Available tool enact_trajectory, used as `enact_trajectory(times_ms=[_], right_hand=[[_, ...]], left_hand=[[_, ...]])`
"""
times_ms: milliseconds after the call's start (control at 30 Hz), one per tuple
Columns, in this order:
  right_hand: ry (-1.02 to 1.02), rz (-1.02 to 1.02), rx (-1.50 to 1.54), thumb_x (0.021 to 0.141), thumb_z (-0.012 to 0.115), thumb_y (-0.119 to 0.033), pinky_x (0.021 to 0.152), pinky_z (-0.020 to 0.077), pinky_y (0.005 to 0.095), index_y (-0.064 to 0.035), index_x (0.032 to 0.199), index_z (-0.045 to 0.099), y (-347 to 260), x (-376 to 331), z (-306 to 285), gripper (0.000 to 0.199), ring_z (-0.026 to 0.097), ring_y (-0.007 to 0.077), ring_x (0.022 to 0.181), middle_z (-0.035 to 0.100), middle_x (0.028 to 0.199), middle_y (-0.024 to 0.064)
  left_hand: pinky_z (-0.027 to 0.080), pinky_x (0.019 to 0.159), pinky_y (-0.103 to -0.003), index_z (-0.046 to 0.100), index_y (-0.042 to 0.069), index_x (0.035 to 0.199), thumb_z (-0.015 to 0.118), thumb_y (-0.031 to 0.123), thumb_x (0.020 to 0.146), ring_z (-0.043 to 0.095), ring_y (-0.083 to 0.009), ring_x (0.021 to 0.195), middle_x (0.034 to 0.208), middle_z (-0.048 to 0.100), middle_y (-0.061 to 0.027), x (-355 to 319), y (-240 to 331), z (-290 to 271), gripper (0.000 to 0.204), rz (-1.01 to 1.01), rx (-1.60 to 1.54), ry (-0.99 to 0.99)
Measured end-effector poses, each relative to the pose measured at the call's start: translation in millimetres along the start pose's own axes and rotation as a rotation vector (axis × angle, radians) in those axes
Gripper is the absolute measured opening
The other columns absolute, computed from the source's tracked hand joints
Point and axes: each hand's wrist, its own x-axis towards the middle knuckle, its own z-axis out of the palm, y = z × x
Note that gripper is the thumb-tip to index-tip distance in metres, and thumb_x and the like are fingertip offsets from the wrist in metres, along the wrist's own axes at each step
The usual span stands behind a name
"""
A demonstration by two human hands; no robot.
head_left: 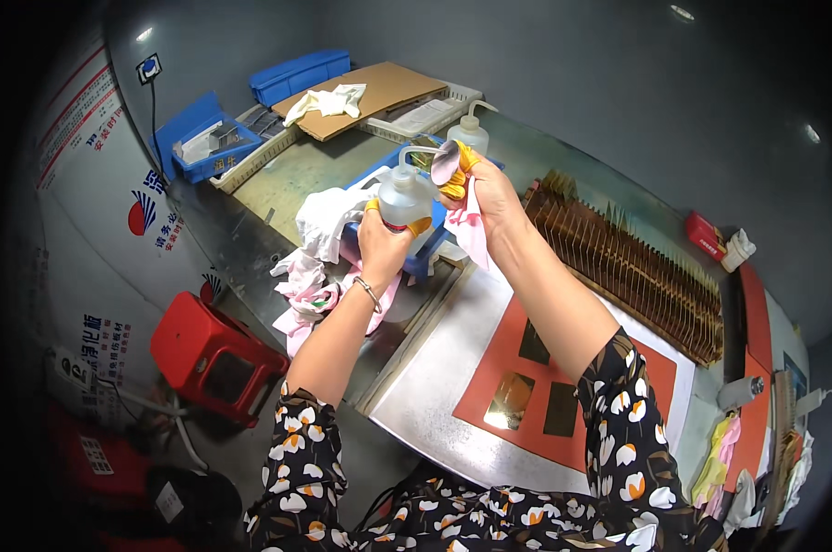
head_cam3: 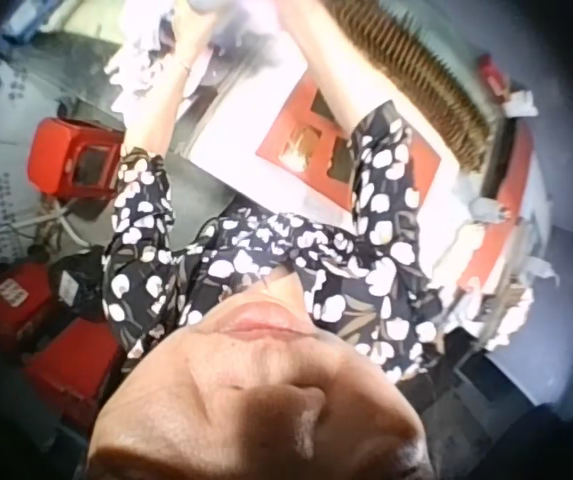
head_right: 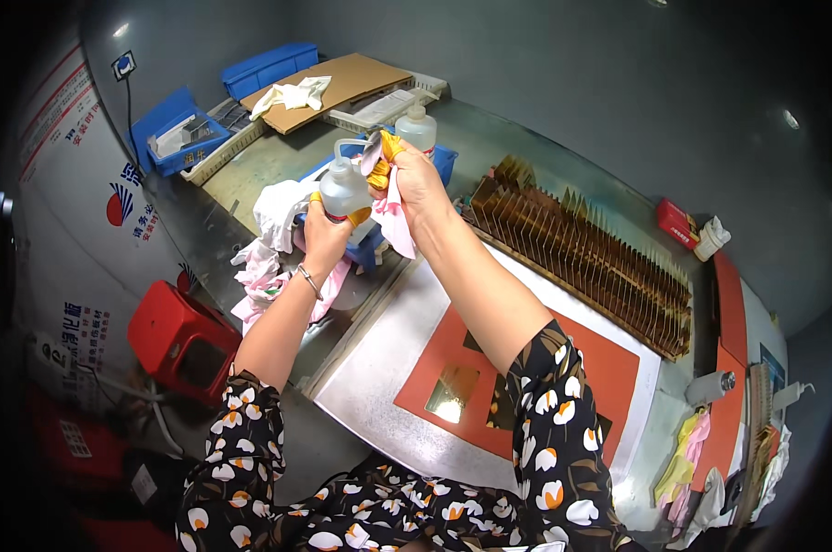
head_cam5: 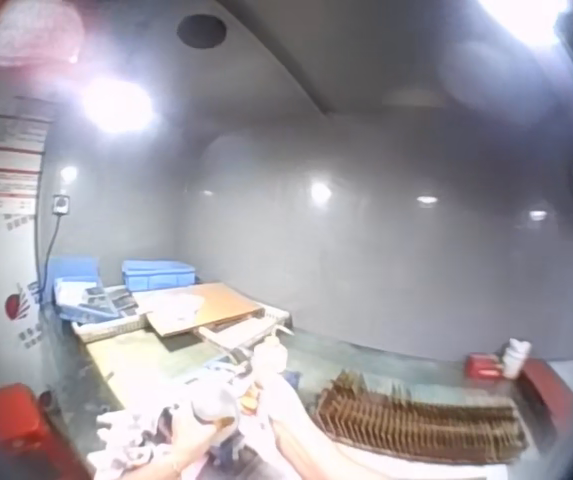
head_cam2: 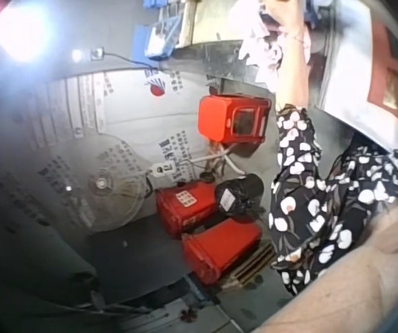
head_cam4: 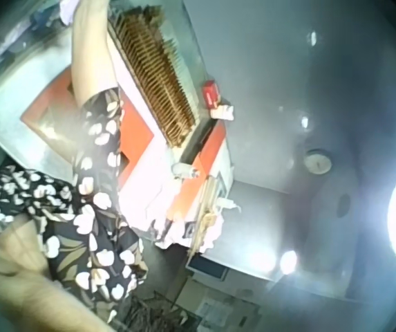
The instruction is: The person wipes several small rectangular metal plates arranged on a red mat using a yellow cloth and a liquid from a white bottle. They repeatedly rub the surfaces of the plates, occasionally refilling the cloth with liquid, and continue the wiping process across multiple plates.
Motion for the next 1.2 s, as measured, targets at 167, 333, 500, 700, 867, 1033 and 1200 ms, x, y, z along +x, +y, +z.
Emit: enact_trajectory(times_ms=[167,333,500,700,867,1033,1200], right_hand=[[-0.129,-0.012,0.038,0.091,0.038,-0.006,0.039,0.0372,0.0263,-0.0066,0.089,0.055,-8,-3,-11,0.017,0.047,0.0120,0.047,0.056,0.067,0.0063],[0.062,0.028,-0.104,0.093,0.045,-0.017,0.045,0.0344,0.0243,-0.0071,0.083,0.054,-30,-63,-46,0.016,0.040,0.0095,0.049,0.049,0.065,0.0002],[0.459,0.166,-0.437,0.090,0.051,-0.025,0.048,0.0417,0.0253,-0.0086,0.094,0.059,-96,-230,-70,0.018,0.052,0.0087,0.059,0.059,0.078,-0.0011],[0.576,0.214,-0.738,0.093,0.052,-0.022,0.041,0.0399,0.0154,-0.0031,0.099,0.057,-98,-360,-155,0.020,0.047,0.0025,0.050,0.053,0.067,0.0001],[0.616,0.247,-0.907,0.091,0.055,-0.015,0.049,0.0343,0.0191,-0.0035,0.089,0.057,-85,-410,-168,0.012,0.044,0.0045,0.058,0.050,0.068,-0.0003],[0.451,0.121,-1.095,0.092,0.053,-0.011,0.061,0.0417,0.0226,0.0017,0.086,0.055,-64,-401,-185,0.014,0.051,0.0079,0.068,0.055,0.071,0.0023],[0.377,-0.117,-1.694,0.090,0.054,-0.020,0.063,0.0479,0.0388,-0.0009,0.087,0.056,-67,-392,-185,0.020,0.064,0.0307,0.072,0.064,0.074,0.0160]], left_hand=[[0.047,0.079,-0.040,0.052,-0.001,0.104,0.081,0.028,0.063,0.059,-0.0355,0.094,0.100,0.060,-0.0207,0,14,1,0.058,-0.027,0.017,-0.076],[0.031,0.104,-0.037,0.035,-0.003,0.133,0.069,0.012,0.080,0.040,-0.0288,0.122,0.132,0.040,-0.0189,-37,25,-17,0.065,0.207,-0.106,0.045],[0.037,0.097,-0.034,0.052,-0.004,0.117,0.056,-0.002,0.077,0.051,-0.0225,0.107,0.115,0.054,-0.0130,-123,190,-70,0.040,0.142,-0.808,-1.178],[0.039,0.095,-0.035,0.053,-0.005,0.115,0.057,0.002,0.077,0.053,-0.0229,0.104,0.111,0.056,-0.0139,-198,269,-43,0.039,0.022,-1.124,-1.726],[0.040,0.094,-0.035,0.054,-0.006,0.113,0.058,0.005,0.077,0.054,-0.0232,0.102,0.108,0.057,-0.0146,-222,291,-40,0.038,0.004,-1.142,-1.711],[0.041,0.092,-0.036,0.055,-0.007,0.111,0.059,0.009,0.077,0.056,-0.0235,0.100,0.105,0.058,-0.0153,-219,304,-26,0.038,-0.039,-1.023,-1.588],[0.043,0.091,-0.036,0.056,-0.007,0.109,0.060,0.012,0.077,0.057,-0.0238,0.098,0.103,0.060,-0.0160,-193,290,-29,0.038,-0.026,-0.776,-1.338]])
